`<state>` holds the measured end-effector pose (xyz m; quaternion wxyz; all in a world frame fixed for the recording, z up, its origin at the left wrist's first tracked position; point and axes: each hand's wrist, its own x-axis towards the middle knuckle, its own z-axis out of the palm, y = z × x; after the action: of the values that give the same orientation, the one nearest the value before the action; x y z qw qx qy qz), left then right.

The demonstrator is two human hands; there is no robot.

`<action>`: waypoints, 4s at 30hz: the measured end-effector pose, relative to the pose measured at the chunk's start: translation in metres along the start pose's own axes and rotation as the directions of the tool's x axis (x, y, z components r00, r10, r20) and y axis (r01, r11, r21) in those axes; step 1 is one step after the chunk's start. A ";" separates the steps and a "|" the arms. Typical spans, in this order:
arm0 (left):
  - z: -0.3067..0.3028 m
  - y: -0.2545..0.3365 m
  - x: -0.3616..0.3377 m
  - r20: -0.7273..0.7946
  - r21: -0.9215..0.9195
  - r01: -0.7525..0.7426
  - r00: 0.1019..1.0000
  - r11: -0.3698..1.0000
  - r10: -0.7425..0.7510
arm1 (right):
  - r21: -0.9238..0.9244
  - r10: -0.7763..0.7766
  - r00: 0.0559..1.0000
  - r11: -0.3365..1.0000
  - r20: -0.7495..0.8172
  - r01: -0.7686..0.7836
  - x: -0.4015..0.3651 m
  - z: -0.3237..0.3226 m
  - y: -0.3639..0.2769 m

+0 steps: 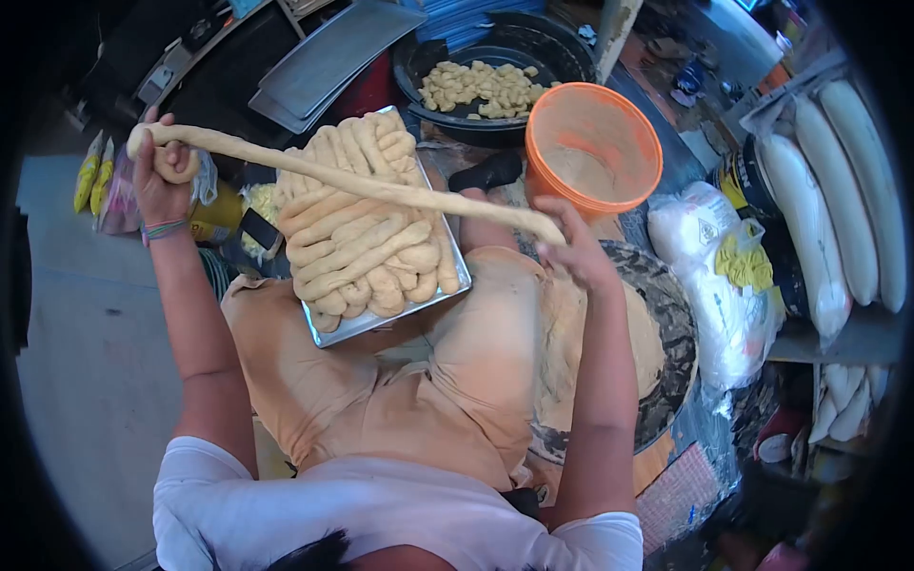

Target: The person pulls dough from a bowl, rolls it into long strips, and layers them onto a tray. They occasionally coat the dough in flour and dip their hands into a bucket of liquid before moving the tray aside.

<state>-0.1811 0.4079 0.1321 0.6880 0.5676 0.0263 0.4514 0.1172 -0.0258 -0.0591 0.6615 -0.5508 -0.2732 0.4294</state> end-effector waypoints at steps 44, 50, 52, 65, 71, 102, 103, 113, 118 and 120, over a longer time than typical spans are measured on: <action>-0.071 0.003 -0.007 -0.077 0.017 -0.013 0.997 1.000 0.014 | 0.125 -0.006 0.998 0.992 0.057 -0.001 0.266 0.177 0.016; -0.090 -0.060 -0.016 -0.261 0.079 0.197 0.950 0.977 -0.171 | 0.508 0.092 0.995 0.855 0.044 -0.102 0.283 0.193 0.014; -0.090 -0.065 -0.016 -0.245 0.163 0.189 0.959 0.968 -0.146 | 0.633 0.117 0.990 0.762 0.073 -0.137 0.285 0.199 0.009; -0.130 -0.071 -0.027 -0.369 0.600 0.484 0.874 0.637 -0.315 | -0.488 0.286 0.949 0.852 0.129 -0.190 0.278 0.148 0.040; -0.172 -0.050 -0.033 -0.490 0.655 0.674 0.723 0.341 -0.488 | -0.795 0.030 0.943 0.546 0.333 0.263 0.273 0.190 0.039; -0.067 -0.093 -0.006 0.197 0.648 -0.166 0.979 0.744 0.046 | 0.012 -0.210 0.951 0.977 0.226 0.212 0.298 0.321 -0.030; -0.079 -0.101 -0.011 0.228 0.731 -0.092 0.967 0.677 -0.115 | 0.063 -0.219 0.965 0.975 0.143 0.212 0.300 0.308 -0.037; -0.143 -0.140 -0.027 -0.054 0.782 0.523 0.598 0.339 -0.799 | 0.101 0.083 0.938 0.994 -0.337 -0.052 0.291 0.178 0.050; -0.175 -0.148 -0.032 0.031 0.891 0.348 0.591 0.290 -0.806 | -0.463 -0.070 0.954 0.883 -0.292 -0.077 0.291 0.163 0.061; -0.164 -0.146 -0.037 0.014 0.845 0.379 0.689 0.378 -0.724 | -0.685 -0.206 0.920 0.723 -0.335 -0.087 0.300 0.160 0.074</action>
<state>-0.2063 0.5156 -0.0615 0.4643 0.8403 0.2798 0.0061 0.1083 0.3158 -0.1253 0.4638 -0.8207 -0.2940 0.1575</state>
